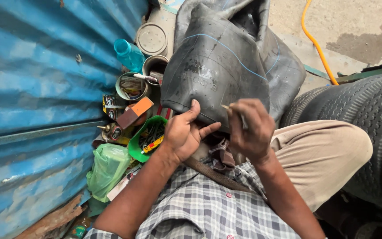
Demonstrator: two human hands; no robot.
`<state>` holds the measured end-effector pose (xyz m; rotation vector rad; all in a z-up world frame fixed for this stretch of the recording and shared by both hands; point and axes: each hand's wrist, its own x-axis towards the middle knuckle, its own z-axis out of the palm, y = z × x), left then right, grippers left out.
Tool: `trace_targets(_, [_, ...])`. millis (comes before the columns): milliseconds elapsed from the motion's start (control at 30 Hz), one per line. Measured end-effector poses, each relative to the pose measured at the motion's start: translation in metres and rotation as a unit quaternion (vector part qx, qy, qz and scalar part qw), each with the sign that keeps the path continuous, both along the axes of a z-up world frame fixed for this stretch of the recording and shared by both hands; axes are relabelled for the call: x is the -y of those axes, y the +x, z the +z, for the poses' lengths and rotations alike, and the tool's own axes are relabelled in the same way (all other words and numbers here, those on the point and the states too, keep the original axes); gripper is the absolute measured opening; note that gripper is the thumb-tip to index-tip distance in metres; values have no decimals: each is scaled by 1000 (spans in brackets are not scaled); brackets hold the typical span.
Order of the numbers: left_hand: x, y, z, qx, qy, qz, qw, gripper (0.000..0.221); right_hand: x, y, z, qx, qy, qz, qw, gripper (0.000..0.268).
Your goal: The person repairs a bicycle inner tube resting across their lap. They rasp the puncture area with a wooden-handled rasp, squeeze rubber cement from a yellow tube onto the spot, press a patch onto the glued area, then rub and press the patch firmly with a wooden stick.
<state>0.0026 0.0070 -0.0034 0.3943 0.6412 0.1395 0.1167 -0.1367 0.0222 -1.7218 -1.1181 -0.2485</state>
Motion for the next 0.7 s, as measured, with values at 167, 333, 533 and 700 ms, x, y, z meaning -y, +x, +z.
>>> trace_targets(167, [1,3,-16,65,-99,-11,993,38,29,71,-36,-323,80,-42,942,13])
trace_targets(333, [-4,1,-16,76,-111,-17,991,40,48,99,-17,-361,54,-119,924,20])
trace_targets(533, [-7,0,1,52,-39,-29,997,43,-14,7,12,-148,-27,82,985,67])
trace_targets(700, [-1,-29,-85,126,76,-46,988,35,-72,-3,32,-229,82,269,932,73])
